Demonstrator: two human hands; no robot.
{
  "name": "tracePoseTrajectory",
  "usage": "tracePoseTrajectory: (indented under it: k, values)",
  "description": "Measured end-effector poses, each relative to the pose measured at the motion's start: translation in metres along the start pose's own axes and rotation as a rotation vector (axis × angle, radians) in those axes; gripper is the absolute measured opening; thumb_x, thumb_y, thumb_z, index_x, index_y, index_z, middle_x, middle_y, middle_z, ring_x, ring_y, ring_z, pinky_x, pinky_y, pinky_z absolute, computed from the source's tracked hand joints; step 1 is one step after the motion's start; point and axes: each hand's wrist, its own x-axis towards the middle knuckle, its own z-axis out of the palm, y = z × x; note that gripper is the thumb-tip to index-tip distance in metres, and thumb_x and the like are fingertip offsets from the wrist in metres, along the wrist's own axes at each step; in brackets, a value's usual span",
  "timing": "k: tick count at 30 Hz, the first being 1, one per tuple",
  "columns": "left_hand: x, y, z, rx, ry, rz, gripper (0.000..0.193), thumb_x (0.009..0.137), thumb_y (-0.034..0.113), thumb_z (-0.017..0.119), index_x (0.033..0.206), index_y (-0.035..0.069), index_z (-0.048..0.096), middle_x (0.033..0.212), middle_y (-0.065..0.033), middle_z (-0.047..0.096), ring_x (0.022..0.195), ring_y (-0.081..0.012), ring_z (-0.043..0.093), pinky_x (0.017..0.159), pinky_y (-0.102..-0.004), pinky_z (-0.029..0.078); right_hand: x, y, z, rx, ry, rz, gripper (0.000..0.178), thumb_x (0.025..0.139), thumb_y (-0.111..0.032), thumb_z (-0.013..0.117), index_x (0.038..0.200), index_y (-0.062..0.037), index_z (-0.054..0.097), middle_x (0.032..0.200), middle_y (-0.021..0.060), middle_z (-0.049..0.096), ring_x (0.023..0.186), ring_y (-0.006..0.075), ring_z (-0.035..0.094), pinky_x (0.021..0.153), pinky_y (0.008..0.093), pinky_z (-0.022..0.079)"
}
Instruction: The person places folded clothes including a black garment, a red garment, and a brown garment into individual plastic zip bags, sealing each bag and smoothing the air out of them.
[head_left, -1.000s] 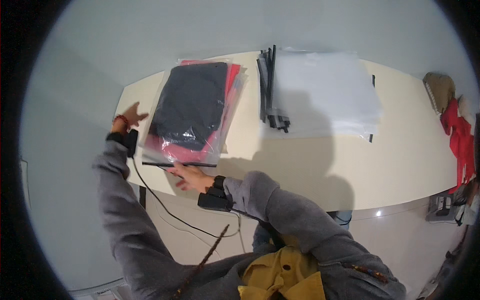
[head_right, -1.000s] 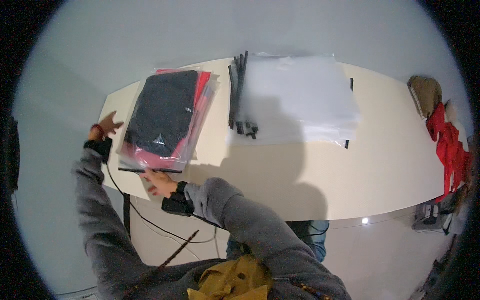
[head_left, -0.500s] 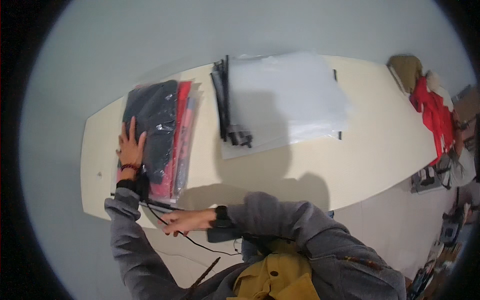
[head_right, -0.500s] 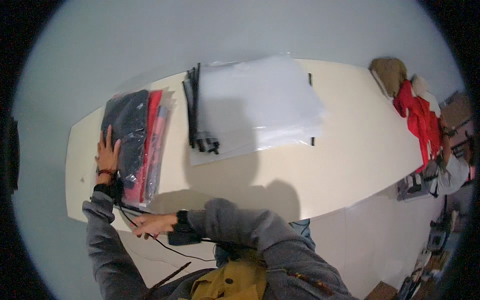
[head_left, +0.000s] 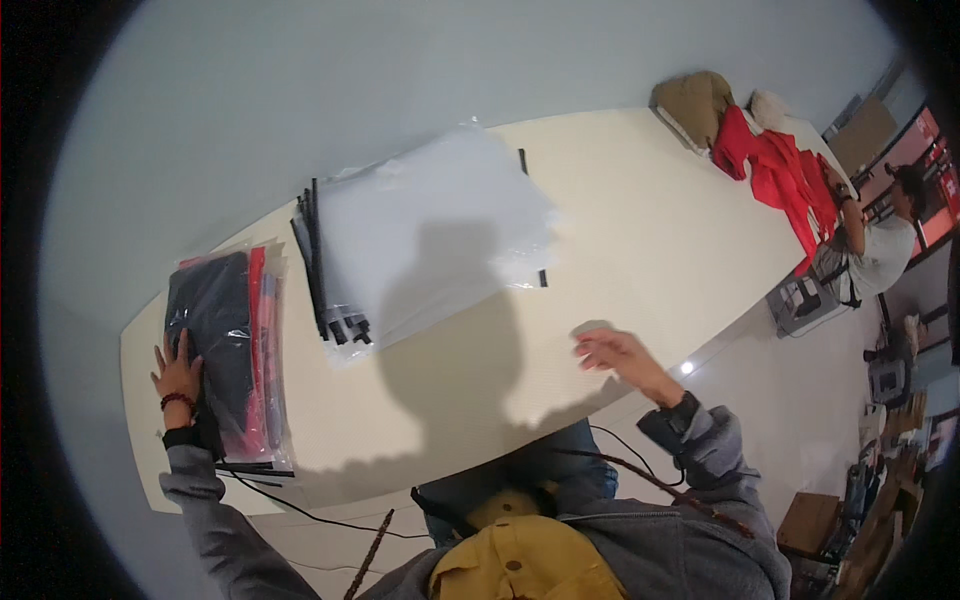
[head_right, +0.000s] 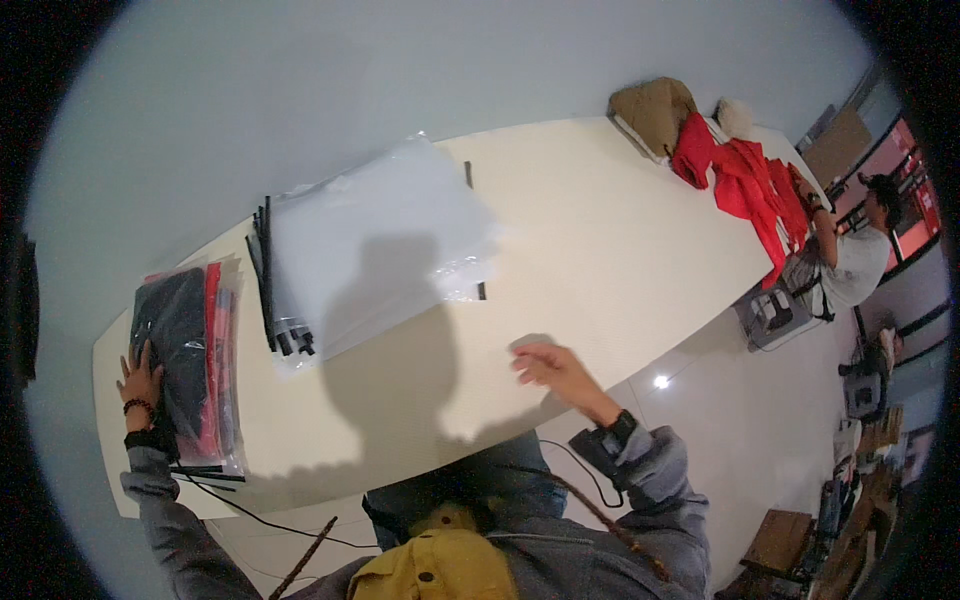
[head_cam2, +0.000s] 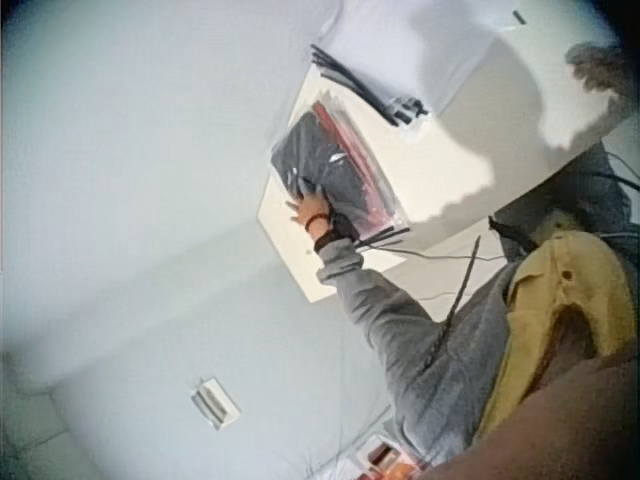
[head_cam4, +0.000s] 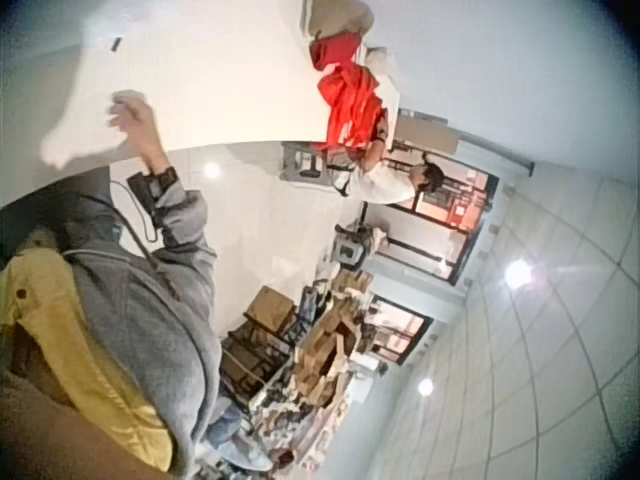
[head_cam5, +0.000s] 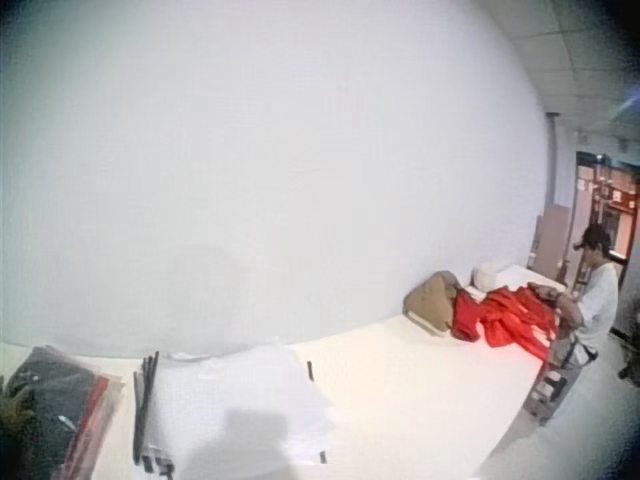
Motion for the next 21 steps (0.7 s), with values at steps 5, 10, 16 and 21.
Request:
tracePoseTrajectory:
  k: [5,10,16,21]
  values:
    - [-0.077,0.053,-0.061,-0.660,0.273,0.529,0.044,0.091,0.019,0.057,0.132,0.007,0.048,0.130,-0.0161,0.052,0.123,-0.0323,0.048,0.101,-0.0433,0.039,-0.027,0.012,-0.058,0.020,0.261,0.079,0.028,0.098,-0.021,0.050,0.115,-0.0002,0.059,0.099,0.0034,0.065,0.087,0.0109,0.062,0.074,0.0216,0.047]
    - [-0.173,0.227,-0.063,-1.032,0.073,1.105,0.053,0.085,0.008,0.057,0.137,0.007,0.045,0.142,-0.0146,0.042,0.134,-0.0280,0.038,0.112,-0.0387,0.025,-0.004,-0.011,-0.092,-0.077,0.077,0.222,0.029,0.098,-0.023,0.050,0.114,-0.0015,0.060,0.093,0.0046,0.067,0.079,0.0111,0.065,0.067,0.0218,0.050]
    - [-0.193,0.330,-0.052,-0.439,0.078,1.177,0.088,0.076,0.055,0.066,0.148,0.025,0.026,0.155,-0.0176,0.005,0.142,-0.0408,0.007,0.103,-0.0691,0.011,0.094,-0.023,-0.224,-0.120,0.410,-0.066,0.034,0.088,-0.016,0.056,0.121,-0.0080,0.058,0.097,0.0040,0.065,0.081,0.0138,0.063,0.068,0.0249,0.050]
    - [-0.177,0.337,-0.069,-0.318,-0.258,1.256,0.108,0.067,0.066,0.069,0.151,0.026,0.013,0.154,-0.0196,-0.009,0.140,-0.0435,-0.014,0.104,-0.0707,-0.001,0.194,-0.025,-0.337,-0.335,0.913,-0.109,0.069,0.082,-0.022,0.068,0.141,-0.0086,0.032,0.125,0.0211,0.052,0.104,0.0324,0.059,0.083,0.0423,0.050]
